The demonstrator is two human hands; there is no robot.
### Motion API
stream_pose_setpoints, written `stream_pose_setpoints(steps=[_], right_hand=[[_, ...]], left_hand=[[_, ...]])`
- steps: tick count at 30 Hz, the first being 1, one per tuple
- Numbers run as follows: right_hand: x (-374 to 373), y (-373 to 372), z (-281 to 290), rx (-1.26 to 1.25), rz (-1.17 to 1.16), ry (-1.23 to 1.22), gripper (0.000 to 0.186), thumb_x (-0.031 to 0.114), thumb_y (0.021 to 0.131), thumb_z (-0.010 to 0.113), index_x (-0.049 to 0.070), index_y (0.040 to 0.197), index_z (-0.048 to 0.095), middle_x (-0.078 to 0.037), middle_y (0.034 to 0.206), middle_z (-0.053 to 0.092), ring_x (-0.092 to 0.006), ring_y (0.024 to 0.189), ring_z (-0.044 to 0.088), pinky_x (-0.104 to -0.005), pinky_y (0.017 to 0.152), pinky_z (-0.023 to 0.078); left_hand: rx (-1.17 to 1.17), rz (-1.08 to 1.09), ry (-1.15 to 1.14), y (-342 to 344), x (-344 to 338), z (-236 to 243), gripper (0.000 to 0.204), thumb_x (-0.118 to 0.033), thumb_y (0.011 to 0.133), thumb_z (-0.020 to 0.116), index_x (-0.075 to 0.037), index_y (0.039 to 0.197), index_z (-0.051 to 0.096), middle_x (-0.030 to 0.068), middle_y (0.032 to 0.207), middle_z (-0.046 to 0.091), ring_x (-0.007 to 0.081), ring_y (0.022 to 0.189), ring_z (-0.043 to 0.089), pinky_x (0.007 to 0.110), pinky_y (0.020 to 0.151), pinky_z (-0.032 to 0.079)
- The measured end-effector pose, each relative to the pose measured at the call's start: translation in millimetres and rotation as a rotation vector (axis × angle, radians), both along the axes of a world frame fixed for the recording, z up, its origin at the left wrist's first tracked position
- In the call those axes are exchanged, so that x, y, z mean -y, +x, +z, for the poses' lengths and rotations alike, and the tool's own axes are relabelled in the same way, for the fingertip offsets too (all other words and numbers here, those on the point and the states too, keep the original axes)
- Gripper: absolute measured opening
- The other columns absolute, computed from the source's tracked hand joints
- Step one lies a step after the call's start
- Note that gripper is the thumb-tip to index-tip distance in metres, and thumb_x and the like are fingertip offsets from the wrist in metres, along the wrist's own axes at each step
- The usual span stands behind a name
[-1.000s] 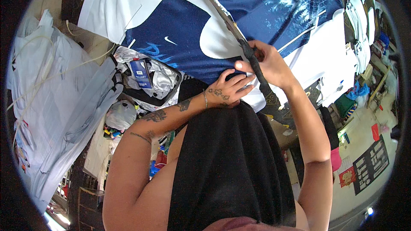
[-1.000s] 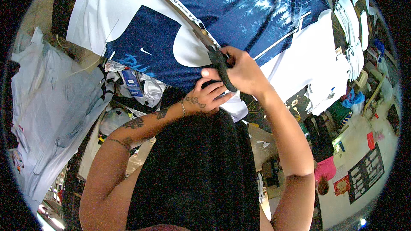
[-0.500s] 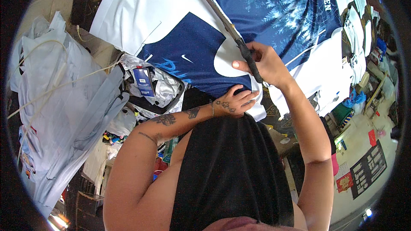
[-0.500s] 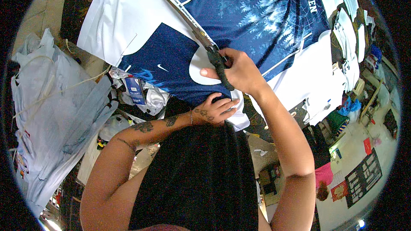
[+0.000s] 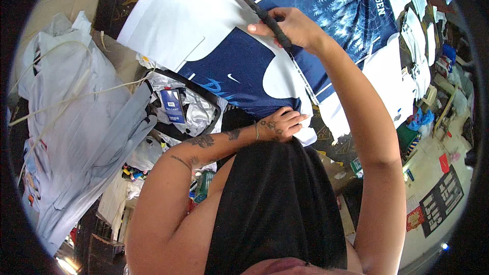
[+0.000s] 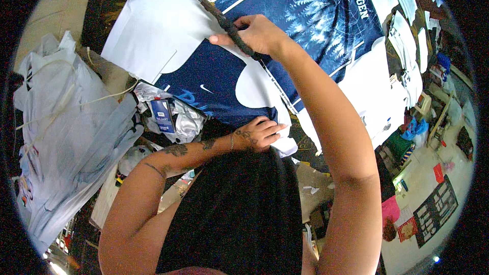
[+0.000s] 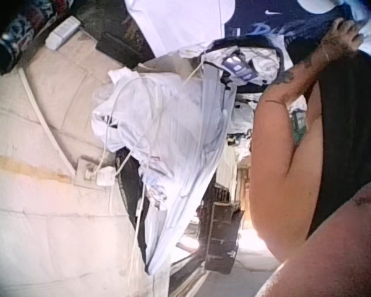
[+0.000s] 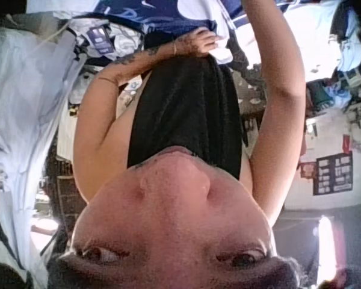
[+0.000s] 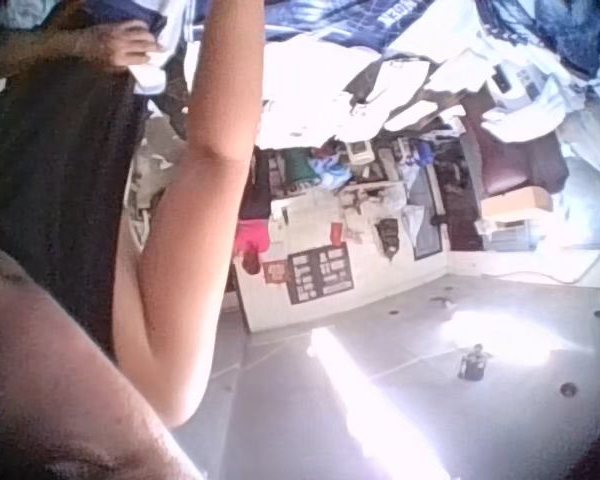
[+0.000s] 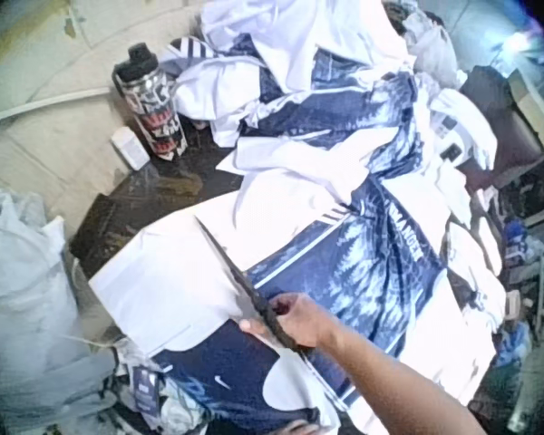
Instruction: The person repeatedly cuts white fabric pieces from printed t-shirts using shears, then folds and stacks the cut pieces on the table. The person also handles and folds a white paper or plastic sheet multiple times during the process.
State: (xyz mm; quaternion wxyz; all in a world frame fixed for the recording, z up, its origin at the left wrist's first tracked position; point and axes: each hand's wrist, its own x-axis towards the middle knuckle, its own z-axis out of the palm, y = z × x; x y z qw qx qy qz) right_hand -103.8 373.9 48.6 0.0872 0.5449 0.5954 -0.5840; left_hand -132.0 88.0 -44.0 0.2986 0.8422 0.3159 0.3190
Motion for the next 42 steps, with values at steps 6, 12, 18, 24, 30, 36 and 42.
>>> stream_pose_setpoints(steps=[6, 12, 18, 24, 30, 36, 42], right_hand=[[-14, -18, -12, -0.124, -0.022, 0.065, 0.086, 0.084, 0.059, 0.085, 0.003, 0.086, 0.076, -0.006, 0.065, 0.065, -0.0177, 0.058, 0.066, -0.0301, 0.058, 0.053], [-18, -19, -40, -0.02, -0.025, 0.001, 0.069, 0.061, 0.063, 0.097, 0.001, 0.093, 0.078, -0.003, 0.064, 0.063, -0.0136, 0.054, 0.061, -0.0276, 0.048, 0.045], [64, 83, 6, -0.015, 0.125, 0.148, 0.103, 0.081, 0.061, 0.084, -0.003, 0.119, 0.075, -0.023, 0.113, 0.076, -0.0382, 0.105, 0.073, -0.0425, 0.091, 0.056], [272, 309, 41, 0.026, -0.39, 0.4, 0.069, 0.033, 0.073, 0.098, 0.0, 0.127, 0.071, -0.007, 0.085, 0.07, -0.0167, 0.078, 0.062, -0.0329, 0.074, 0.052], [387, 437, 8, 0.644, -0.892, 0.68, 0.059, 0.037, 0.079, 0.093, -0.001, 0.119, 0.072, -0.021, 0.102, 0.076, -0.0376, 0.094, 0.073, -0.0454, 0.082, 0.054], [423, 472, -38, 0.402, -0.805, 0.91, 0.055, 0.023, 0.082, 0.086, 0.0, 0.128, 0.068, -0.025, 0.118, 0.071, -0.0416, 0.108, 0.067, -0.0468, 0.094, 0.051], [482, 371, -31, -0.583, -1.349, 0.399, 0.05, 0.028, 0.109, 0.052, -0.005, 0.146, 0.052, -0.019, 0.14, 0.062, -0.0301, 0.128, 0.062, -0.0434, 0.108, 0.051]], left_hand=[[0.104, -0.097, -0.09, 1, 1, -5, 0.018, -0.016, 0.09, 0.062, -0.005, 0.098, 0.073, 0.0127, 0.136, 0.066, 0.0239, 0.116, 0.062, 0.043, 0.1, 0.049], [0.202, -0.218, -0.092, 10, -6, 2, 0.019, -0.013, 0.086, 0.071, -0.01, 0.104, 0.076, 0.0035, 0.111, 0.076, 0.0232, 0.098, 0.07, 0.038, 0.084, 0.057], [-0.06, 0.152, 0.152, -42, -4, 35, 0.03, -0.016, 0.084, 0.075, -0.014, 0.114, 0.077, 0.0076, 0.109, 0.074, 0.026, 0.099, 0.07, 0.039, 0.086, 0.056], [-0.29, 0.478, -0.002, -75, 19, 32, 0.027, -0.021, 0.091, 0.078, -0.015, 0.117, 0.072, 0.0137, 0.129, 0.06, 0.0355, 0.11, 0.058, 0.047, 0.094, 0.046], [-0.78, -0.262, -0.748, 16, -7, 79, 0.029, -0.029, 0.105, 0.053, -0.005, 0.12, 0.06, 0.0251, 0.118, 0.069, 0.0422, 0.115, 0.066, 0.053, 0.097, 0.051], [0.034, -0.539, -0.53, 167, -61, 202, 0.033, -0.034, 0.109, 0.057, -0.002, 0.114, 0.062, 0.0127, 0.101, 0.07, 0.0255, 0.099, 0.068, 0.041, 0.09, 0.053], [0.382, 0.187, -0.247, 185, -157, 209, 0.052, -0.025, 0.108, 0.056, -0.005, 0.153, 0.041, 0.022, 0.141, 0.06, 0.0319, 0.125, 0.062, 0.045, 0.11, 0.046]])
